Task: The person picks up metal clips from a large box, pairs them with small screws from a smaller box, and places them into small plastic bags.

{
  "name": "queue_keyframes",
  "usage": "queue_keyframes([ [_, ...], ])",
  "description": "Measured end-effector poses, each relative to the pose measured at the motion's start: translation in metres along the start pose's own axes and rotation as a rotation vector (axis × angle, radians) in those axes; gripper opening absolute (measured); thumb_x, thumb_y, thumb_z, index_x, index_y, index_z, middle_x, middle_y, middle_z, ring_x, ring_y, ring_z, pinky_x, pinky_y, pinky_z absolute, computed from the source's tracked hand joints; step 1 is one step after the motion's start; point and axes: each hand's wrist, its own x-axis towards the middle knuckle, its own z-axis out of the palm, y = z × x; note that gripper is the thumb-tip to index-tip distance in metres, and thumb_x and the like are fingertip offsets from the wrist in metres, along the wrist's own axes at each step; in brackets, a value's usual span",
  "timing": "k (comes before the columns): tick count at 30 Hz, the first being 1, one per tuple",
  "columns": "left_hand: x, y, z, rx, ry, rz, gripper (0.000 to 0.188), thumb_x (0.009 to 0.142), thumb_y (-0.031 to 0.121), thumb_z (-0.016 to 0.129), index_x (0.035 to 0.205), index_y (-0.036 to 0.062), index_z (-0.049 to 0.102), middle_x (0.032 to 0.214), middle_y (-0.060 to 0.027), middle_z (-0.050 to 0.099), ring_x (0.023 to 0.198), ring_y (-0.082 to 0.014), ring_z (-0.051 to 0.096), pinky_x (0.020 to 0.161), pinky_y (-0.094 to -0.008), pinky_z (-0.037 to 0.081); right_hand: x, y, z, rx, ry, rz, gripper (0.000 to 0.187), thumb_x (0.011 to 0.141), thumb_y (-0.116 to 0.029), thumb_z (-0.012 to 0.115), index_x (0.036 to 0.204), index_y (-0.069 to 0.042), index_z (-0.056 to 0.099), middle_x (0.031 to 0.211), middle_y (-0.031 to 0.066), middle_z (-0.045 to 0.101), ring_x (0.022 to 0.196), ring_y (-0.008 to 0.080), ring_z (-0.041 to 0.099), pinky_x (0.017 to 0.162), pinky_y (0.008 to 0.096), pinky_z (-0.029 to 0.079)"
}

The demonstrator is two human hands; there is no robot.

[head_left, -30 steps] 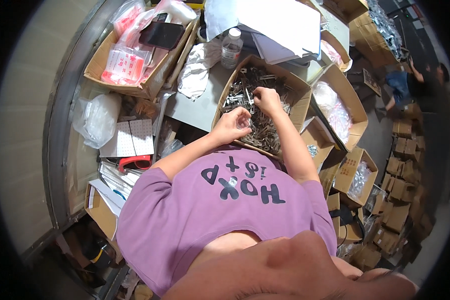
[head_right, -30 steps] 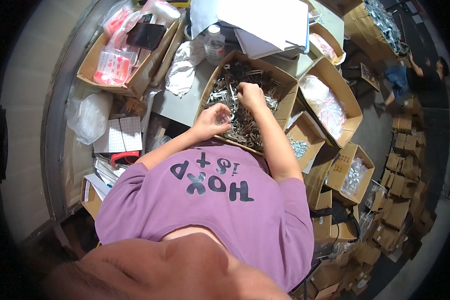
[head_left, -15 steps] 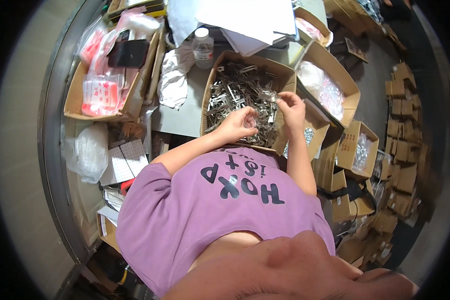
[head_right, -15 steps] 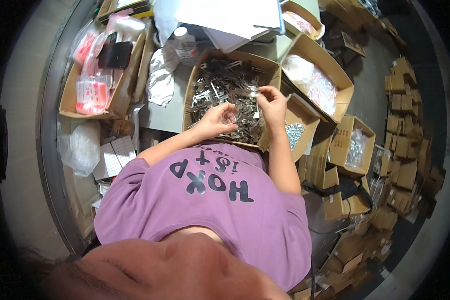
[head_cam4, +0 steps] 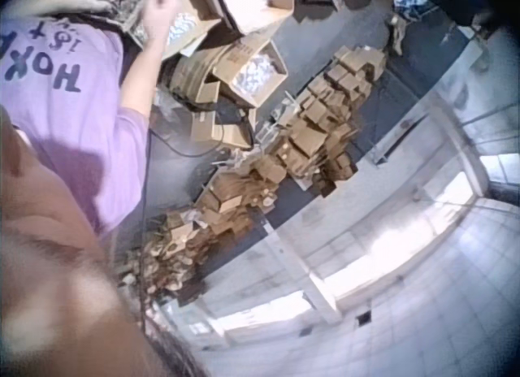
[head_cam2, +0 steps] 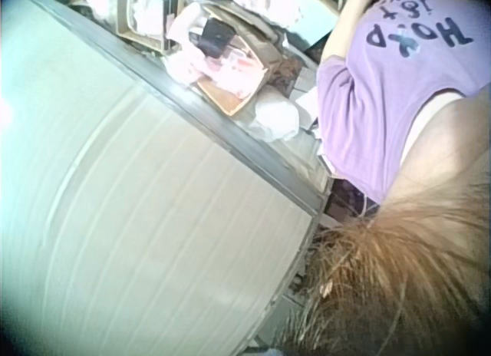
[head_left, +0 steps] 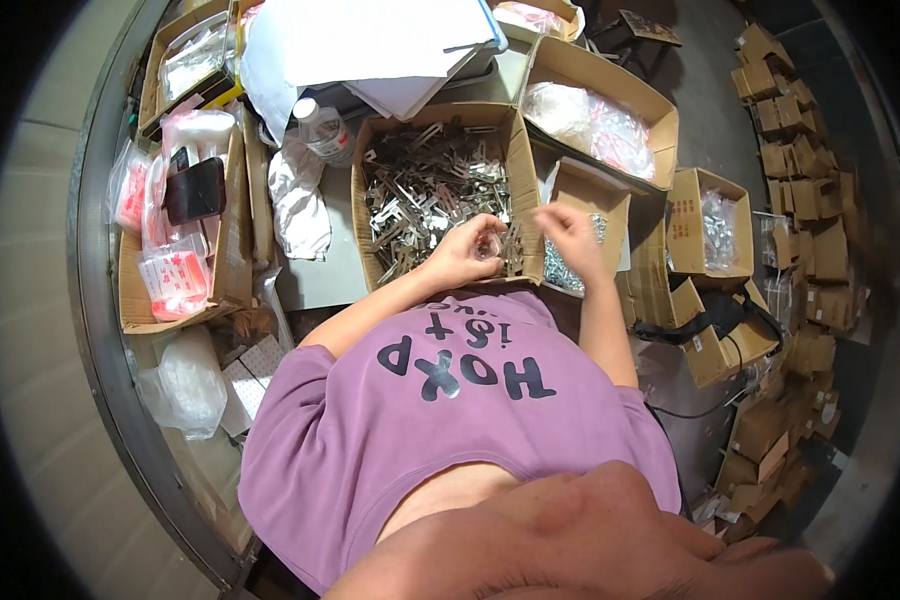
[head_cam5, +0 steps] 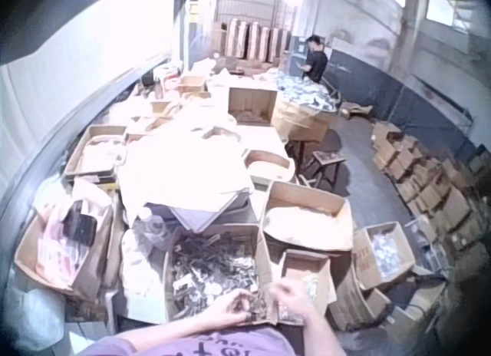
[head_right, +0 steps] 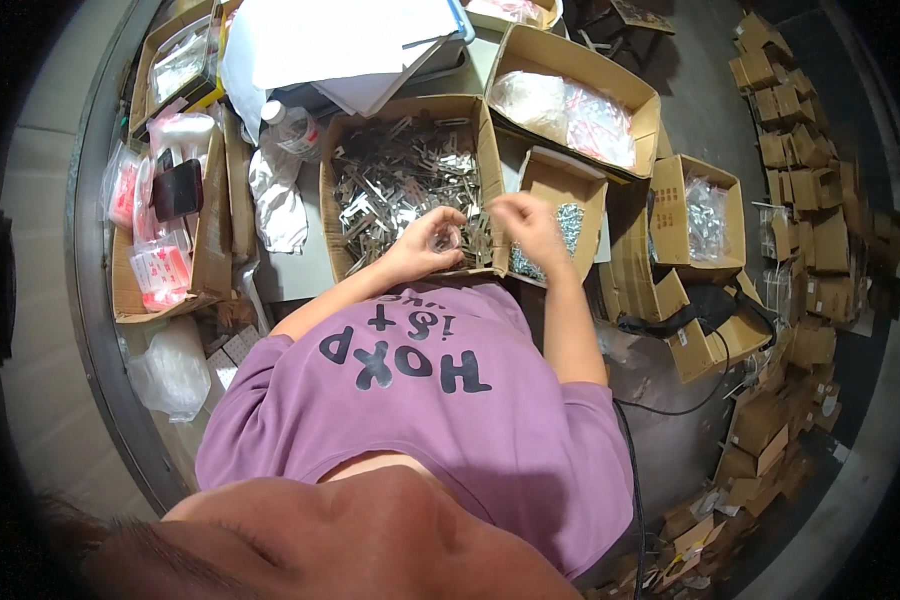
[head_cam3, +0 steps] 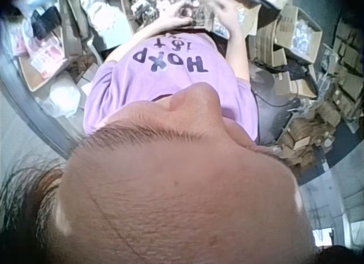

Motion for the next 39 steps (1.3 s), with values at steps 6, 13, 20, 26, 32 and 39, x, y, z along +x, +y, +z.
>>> queue_keyframes([
  [6,0.004,-0.003,0.000,-0.045,-0.003,0.033,0.042,0.071,0.001,0.063,0.110,0.0003,0.048,0.079,-0.0002,0.052,0.074,-0.0074,0.049,0.069,-0.0219,0.043,0.026,0.092,-0.041,-0.768,0.300,0.197,0.020,0.076,-0.014,0.061,0.094,-0.007,0.067,0.089,0.0153,0.065,0.083,0.0303,0.063,0.076,0.0360,0.049],
  [13,0.003,0.002,-0.002,-0.108,0.008,-0.012,0.042,0.072,0.002,0.063,0.111,-0.0005,0.048,0.078,-0.0001,0.052,0.073,-0.0073,0.049,0.069,-0.0217,0.043,0.025,0.109,-0.029,-1.065,0.098,0.121,0.016,0.071,-0.018,0.065,0.086,-0.012,0.069,0.083,0.0152,0.065,0.081,0.0299,0.062,0.074,0.0404,0.048],
  [20,0.007,0.000,-0.002,-0.093,0.023,0.025,0.040,0.072,0.002,0.063,0.110,0.0008,0.049,0.077,0.0002,0.054,0.072,-0.0065,0.049,0.066,-0.0216,0.043,0.027,0.105,-0.026,-1.060,0.138,0.014,0.012,0.065,-0.016,0.064,0.075,-0.009,0.067,0.075,0.0160,0.063,0.076,0.0332,0.060,0.071,0.0419,0.047],
  [26,0.014,-0.003,0.002,0.054,0.028,0.042,0.041,0.070,0.004,0.064,0.109,0.0014,0.049,0.075,-0.0010,0.054,0.069,-0.0077,0.050,0.064,-0.0234,0.043,0.022,0.059,-0.028,-0.278,0.276,0.058,0.017,0.068,-0.011,0.064,0.081,-0.001,0.066,0.071,0.0102,0.065,0.061,0.0161,0.062,0.060,0.0276,0.048],
  [32,0.026,0.009,0.007,0.104,0.026,0.022,0.043,0.072,0.002,0.064,0.111,0.0012,0.047,0.081,-0.0001,0.052,0.073,-0.0063,0.049,0.067,-0.0215,0.043,0.018,-0.040,0.002,-0.141,-0.260,-0.198,0.016,0.072,-0.009,0.066,0.085,0.000,0.067,0.076,0.0070,0.066,0.069,0.0115,0.060,0.064,0.0247,0.047],
  [39,0.035,-0.007,0.001,-0.235,0.010,0.005,0.040,0.072,-0.002,0.064,0.108,0.0023,0.047,0.078,0.0013,0.050,0.071,-0.0057,0.048,0.064,-0.0199,0.042,0.164,0.005,-0.021,-0.661,0.192,-0.273,0.021,0.079,-0.012,0.053,0.092,-0.002,0.066,0.084,0.0170,0.066,0.079,0.0276,0.064,0.072,0.0325,0.049],
])
